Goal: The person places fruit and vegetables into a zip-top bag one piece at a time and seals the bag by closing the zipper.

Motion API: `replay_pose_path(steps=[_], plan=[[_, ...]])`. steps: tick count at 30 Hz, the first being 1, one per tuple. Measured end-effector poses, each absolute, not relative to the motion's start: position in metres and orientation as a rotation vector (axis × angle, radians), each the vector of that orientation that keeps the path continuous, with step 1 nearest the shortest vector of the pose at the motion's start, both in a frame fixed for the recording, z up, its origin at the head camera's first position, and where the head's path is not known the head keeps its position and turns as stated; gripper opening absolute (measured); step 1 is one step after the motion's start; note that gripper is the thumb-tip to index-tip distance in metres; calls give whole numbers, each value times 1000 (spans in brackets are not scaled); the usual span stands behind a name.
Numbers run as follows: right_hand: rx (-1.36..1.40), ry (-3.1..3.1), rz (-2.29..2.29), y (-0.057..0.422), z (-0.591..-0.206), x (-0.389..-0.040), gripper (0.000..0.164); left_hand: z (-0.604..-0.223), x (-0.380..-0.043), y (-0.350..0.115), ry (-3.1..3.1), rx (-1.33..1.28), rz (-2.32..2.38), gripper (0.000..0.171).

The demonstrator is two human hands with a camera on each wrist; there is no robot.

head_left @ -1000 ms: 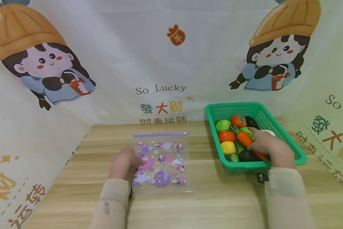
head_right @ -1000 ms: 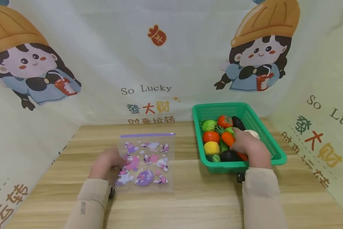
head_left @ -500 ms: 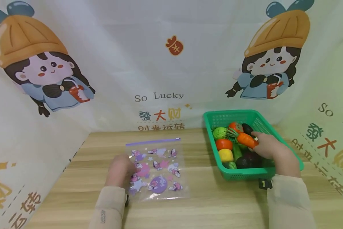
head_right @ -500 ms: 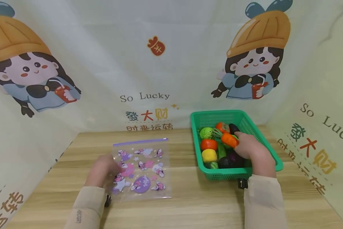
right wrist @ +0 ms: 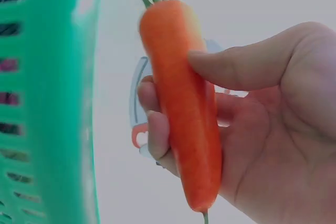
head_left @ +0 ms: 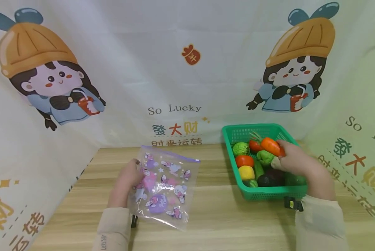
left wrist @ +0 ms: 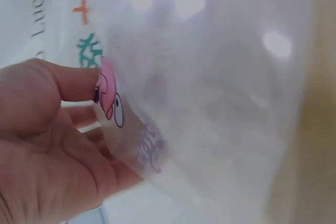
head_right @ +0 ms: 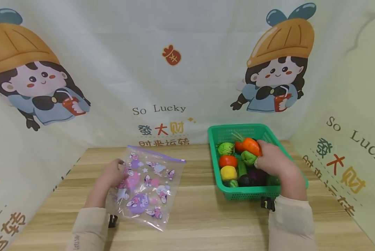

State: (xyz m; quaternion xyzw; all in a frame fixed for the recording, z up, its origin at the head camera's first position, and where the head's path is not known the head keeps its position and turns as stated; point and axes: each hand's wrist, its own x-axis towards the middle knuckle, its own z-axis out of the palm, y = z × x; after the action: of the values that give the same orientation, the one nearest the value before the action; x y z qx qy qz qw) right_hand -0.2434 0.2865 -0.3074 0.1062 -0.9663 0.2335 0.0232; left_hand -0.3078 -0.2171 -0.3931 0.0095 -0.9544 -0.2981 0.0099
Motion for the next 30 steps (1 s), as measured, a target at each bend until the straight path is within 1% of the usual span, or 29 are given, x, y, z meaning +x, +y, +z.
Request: replay_pose_path(steps=[2, 6, 11, 19, 21, 26, 28, 30], plan=[[285, -2985, 764, 286, -304, -242, 72, -387, -311, -218, -2915, -96, -914, 57], [202, -2968, 823, 286, -299, -241, 66, -374, -312, -213, -2797, -300, -989, 56], [138, -2934, 881, 281, -298, -242, 71, -358, -303, -199, -2672, -443, -1131, 56], [99, -2770, 1022, 263, -296, -242, 79, -330, -279, -182, -2451, -618, -1354, 53], [97, -2722, 1108, 256, -293, -240, 76, -323, -274, -180, -2386, -664, -1389, 52], [84, -2535, 1410, 235, -290, -238, 49, -312, -264, -177, -2241, -772, -1502, 48], [104, -2482, 1492, 228, -291, -239, 46, -311, -262, -176, -2195, -815, -1565, 48], [146, -2468, 1534, 222, -292, -240, 50, -311, -261, -176, -2164, -861, -1638, 49]])
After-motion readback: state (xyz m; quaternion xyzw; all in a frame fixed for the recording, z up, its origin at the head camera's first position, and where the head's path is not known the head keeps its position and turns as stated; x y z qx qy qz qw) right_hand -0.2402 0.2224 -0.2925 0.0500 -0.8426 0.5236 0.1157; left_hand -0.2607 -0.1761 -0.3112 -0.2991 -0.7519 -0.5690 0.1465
